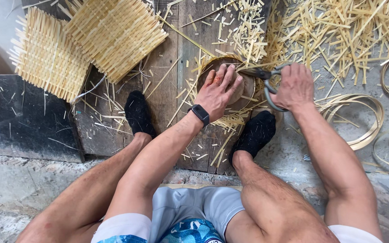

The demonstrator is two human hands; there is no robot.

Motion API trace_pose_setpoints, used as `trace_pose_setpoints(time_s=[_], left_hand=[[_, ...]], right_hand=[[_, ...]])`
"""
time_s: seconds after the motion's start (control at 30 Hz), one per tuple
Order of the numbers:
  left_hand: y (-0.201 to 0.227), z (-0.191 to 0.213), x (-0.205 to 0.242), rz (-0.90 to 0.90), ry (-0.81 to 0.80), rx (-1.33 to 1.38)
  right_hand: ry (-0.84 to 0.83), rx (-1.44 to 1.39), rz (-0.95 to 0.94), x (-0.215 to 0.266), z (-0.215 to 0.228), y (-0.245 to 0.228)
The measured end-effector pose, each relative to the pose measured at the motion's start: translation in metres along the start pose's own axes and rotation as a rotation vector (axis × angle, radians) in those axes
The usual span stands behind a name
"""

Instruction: The person sits on the floor and repeatedly assembles small round bamboo trays. They place a woven bamboo mat on a wooden mold, fit a bamboo ring around the edge, and trim the excess mat with shears. The process is repeated multiple times, producing several finished trays.

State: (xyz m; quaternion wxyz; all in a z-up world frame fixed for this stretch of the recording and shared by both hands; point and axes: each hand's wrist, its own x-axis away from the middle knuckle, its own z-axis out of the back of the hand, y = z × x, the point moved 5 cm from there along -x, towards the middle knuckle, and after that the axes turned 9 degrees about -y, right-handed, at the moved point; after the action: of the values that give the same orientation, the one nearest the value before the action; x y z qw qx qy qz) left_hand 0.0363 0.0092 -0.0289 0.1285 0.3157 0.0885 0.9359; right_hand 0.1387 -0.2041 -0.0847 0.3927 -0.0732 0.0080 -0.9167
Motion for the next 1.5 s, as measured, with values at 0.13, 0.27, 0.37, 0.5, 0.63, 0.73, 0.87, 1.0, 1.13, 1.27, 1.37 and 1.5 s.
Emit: trace_pose_setpoints(time_s=[0.13, 0.27, 0.37, 0.5, 0.63, 0.73, 0.87, 1.0, 1.13, 1.27, 1.37, 1.5], left_hand=[[-0.003, 0.002, 0.003, -0.023, 0.073, -0.038], [-0.008, -0.007, 0.007, 0.22, 0.037, 0.322], [-0.004, -0.004, 0.011, 0.356, 0.265, 0.472], [-0.002, -0.009, 0.003, 0.331, 0.213, 0.392], [-0.008, -0.005, 0.01, 0.264, 0.209, 0.276], [-0.007, -0.004, 0.014, 0.277, 0.362, 0.395], [-0.001, -0.009, 0.005, 0.352, 0.414, 0.439], [-0.004, -0.009, 0.004, 0.315, 0.293, 0.398], [-0.006, 0.002, 0.004, 0.338, 0.241, 0.371], [0.003, 0.001, 0.002, 0.416, 0.178, 0.431], [0.003, 0.003, 0.003, 0.41, 0.226, 0.417], [0.005, 0.005, 0.005, 0.413, 0.243, 0.415]], right_hand=[[-0.149, 0.004, -0.049, -0.008, -0.037, 0.011], [-0.315, -0.017, -0.077, 0.018, -0.056, 0.037], [-0.12, 0.004, -0.027, 0.015, -0.019, 0.03], [0.139, 0.002, 0.039, -0.007, 0.003, -0.002], [-0.133, 0.078, -0.025, 0.002, -0.053, 0.021], [-0.218, 0.129, -0.023, 0.021, -0.066, 0.045], [-0.014, 0.07, 0.004, 0.01, -0.019, 0.023], [0.005, 0.077, -0.032, -0.01, -0.015, 0.001], [-0.288, -0.007, -0.086, 0.005, -0.069, 0.03], [-0.418, -0.075, -0.131, 0.012, -0.073, 0.038], [-0.2, -0.05, -0.072, 0.011, -0.039, 0.009], [-0.133, -0.092, -0.144, 0.023, -0.033, -0.002]])
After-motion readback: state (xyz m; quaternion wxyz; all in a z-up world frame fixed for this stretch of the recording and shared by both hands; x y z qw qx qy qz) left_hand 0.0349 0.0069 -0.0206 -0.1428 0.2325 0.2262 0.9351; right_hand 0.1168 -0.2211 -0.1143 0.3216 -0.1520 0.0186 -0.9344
